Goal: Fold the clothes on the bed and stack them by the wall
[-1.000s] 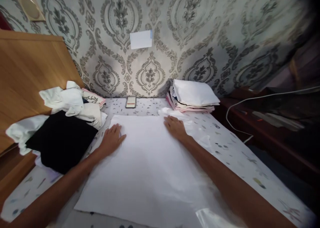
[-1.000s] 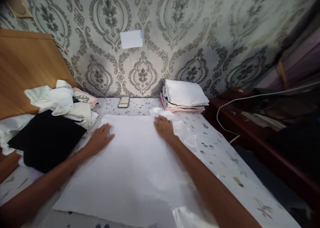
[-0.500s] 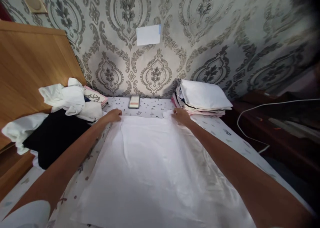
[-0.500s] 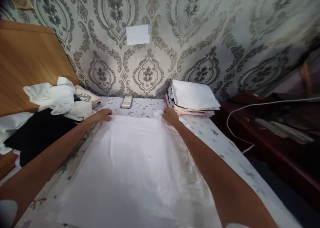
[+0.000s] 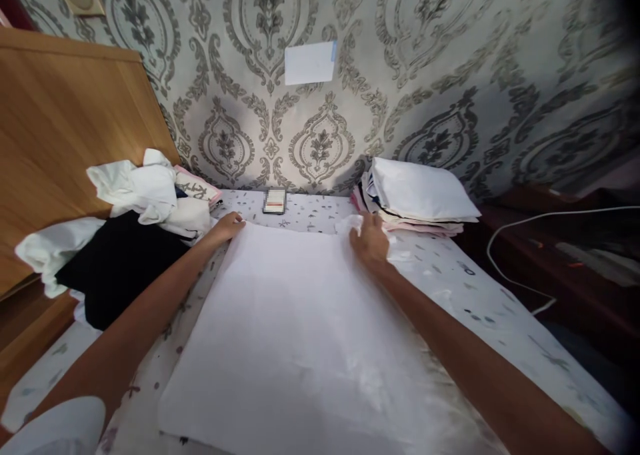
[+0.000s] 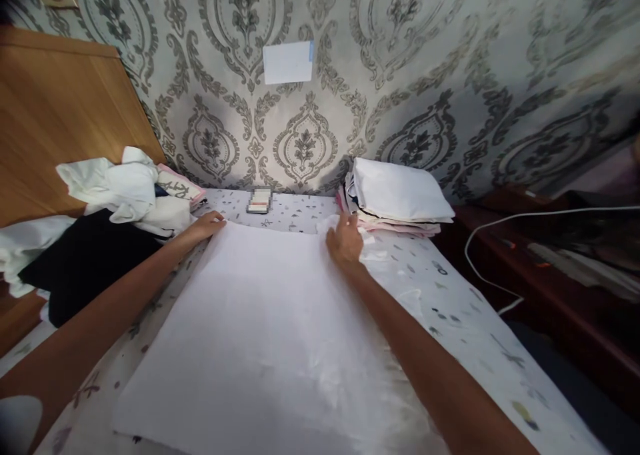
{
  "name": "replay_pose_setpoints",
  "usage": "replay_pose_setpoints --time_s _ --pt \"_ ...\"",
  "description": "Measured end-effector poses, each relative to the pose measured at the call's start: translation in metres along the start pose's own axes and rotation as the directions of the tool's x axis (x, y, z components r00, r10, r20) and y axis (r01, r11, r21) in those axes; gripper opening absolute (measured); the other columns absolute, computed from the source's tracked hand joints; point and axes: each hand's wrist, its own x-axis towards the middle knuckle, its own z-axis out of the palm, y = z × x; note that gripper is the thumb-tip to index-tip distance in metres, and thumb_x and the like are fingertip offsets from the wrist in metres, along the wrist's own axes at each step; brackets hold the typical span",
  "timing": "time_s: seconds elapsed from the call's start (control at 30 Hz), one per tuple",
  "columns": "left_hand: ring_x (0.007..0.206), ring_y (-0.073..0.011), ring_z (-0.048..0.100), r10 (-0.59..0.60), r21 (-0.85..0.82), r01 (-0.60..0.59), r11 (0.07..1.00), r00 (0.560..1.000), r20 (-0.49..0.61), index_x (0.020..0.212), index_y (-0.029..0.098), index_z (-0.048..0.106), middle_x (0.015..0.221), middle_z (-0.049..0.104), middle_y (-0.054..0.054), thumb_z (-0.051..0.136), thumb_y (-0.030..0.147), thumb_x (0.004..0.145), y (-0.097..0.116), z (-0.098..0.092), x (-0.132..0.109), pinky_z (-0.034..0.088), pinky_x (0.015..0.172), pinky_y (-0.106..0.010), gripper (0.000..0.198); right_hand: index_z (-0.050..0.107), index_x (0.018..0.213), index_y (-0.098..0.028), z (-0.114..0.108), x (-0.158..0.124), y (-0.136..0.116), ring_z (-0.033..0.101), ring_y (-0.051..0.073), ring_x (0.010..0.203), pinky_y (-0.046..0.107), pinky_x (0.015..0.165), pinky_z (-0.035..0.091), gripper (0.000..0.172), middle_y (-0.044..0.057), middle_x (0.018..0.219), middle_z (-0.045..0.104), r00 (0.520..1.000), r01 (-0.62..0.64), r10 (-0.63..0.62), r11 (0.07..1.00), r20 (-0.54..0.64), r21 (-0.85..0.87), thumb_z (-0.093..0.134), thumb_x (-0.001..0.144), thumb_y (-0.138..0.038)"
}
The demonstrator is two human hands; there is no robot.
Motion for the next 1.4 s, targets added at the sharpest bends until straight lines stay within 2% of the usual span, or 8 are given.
replay_pose_setpoints --time_s 0.07,0.23,0.47,0.7,0.93,1.13,1.27,1.4 --pt "0.075 -0.0203 0.064 -0.039 -0.034 0.04 0.999 0.999 0.031 0.109 0.018 0.058 0.09 0.066 -0.005 0.057 0.036 0.087 -0.002 -0.002 -0.008 0.047 0.062 -0.027 0.028 0.054 0.137 -0.014 0.009 -0.022 -0.028 0.056 0.031 0.121 0.043 0.099 0.046 0.046 0.019 0.14 0.055 0.972 0.215 -0.218 0.976 0.083 0.045 0.043 0.093 -0.022" --pt "0.072 -0.0185 0.064 -0.036 -0.094 0.047 0.994 0.993 0.115 0.12 0.018 0.054 0.091 0.068 -0.003 0.07 0.027 0.076 -0.007 -0.005 -0.034 0.047 0.059 -0.025 0.047 0.051 0.141 -0.011 0.044 -0.079 -0.119 0.031 0.029 0.149 0.05 0.121 0.023 0.046 0.019 0.158 0.04 0.697 0.536 -0.56 0.822 0.447 0.195 0.039 0.102 -0.032" --pt "0.068 -0.018 0.06 -0.106 -0.055 0.11 0.992 0.992 0.073 0.136 0.015 0.046 0.089 0.065 -0.003 0.065 0.019 0.078 -0.013 -0.008 -0.054 0.043 0.059 -0.026 0.061 0.031 0.152 0.0 0.068 -0.128 -0.201 0.02 0.032 0.154 0.05 0.123 0.016 0.062 0.026 0.163 0.025 0.635 0.52 -0.621 0.783 0.458 0.341 0.04 0.103 -0.037" --pt "0.078 -0.0177 0.06 -0.093 0.033 0.09 0.995 0.99 0.103 0.134 0.018 0.05 0.1 0.063 -0.004 0.071 0.022 0.077 -0.013 -0.011 -0.065 0.042 0.065 -0.024 0.061 0.046 0.14 -0.002 0.044 -0.202 -0.215 0.025 0.032 0.151 0.048 0.122 0.021 0.047 0.027 0.16 0.03 0.598 0.499 -0.682 0.728 0.422 0.469 0.042 0.103 -0.031" --pt "0.076 -0.0192 0.061 -0.114 0.062 0.108 0.992 0.989 0.095 0.129 0.019 0.054 0.102 0.065 -0.006 0.071 0.02 0.075 -0.009 -0.011 -0.069 0.044 0.064 -0.026 0.057 0.051 0.133 -0.015 -0.012 -0.296 -0.223 0.039 0.017 0.142 0.03 0.115 0.037 0.042 0.011 0.14 0.058 0.251 0.568 -0.926 0.377 0.283 0.731 0.054 0.1 -0.041" --pt "0.089 -0.0215 0.064 -0.046 0.112 0.038 0.993 0.996 0.07 0.126 0.019 0.054 0.108 0.068 -0.007 0.066 0.027 0.081 -0.014 -0.011 -0.071 0.047 0.071 -0.026 0.048 0.056 0.124 -0.01 -0.026 -0.306 -0.196 0.053 0.032 0.122 0.047 0.101 0.047 0.051 0.021 0.132 0.058 0.372 0.708 -0.872 0.489 0.32 0.51 0.069 0.09 -0.045" --pt "0.101 -0.0236 0.066 0.005 0.175 -0.013 0.984 0.999 0.047 0.123 0.019 0.054 0.112 0.07 -0.007 0.066 0.027 0.082 -0.014 -0.01 -0.071 0.049 0.079 -0.027 0.043 0.06 0.1 -0.014 -0.015 -0.317 -0.19 0.061 0.025 0.088 0.037 0.069 0.052 0.017 0.01 0.093 0.067 0.249 0.808 -0.909 0.385 0.334 0.446 0.065 0.088 -0.025" --pt "0.108 -0.0255 0.066 0.043 0.255 -0.043 0.966 0.999 0.006 0.13 0.015 0.05 0.112 0.07 -0.011 0.057 0.02 0.088 -0.014 -0.012 -0.074 0.049 0.088 -0.03 0.043 0.058 0.099 -0.016 -0.006 -0.325 -0.197 0.063 0.021 0.073 0.031 0.054 0.047 0.021 0.008 0.088 0.068 0.201 0.81 -0.916 0.355 0.348 0.467 0.066 0.084 -0.026"
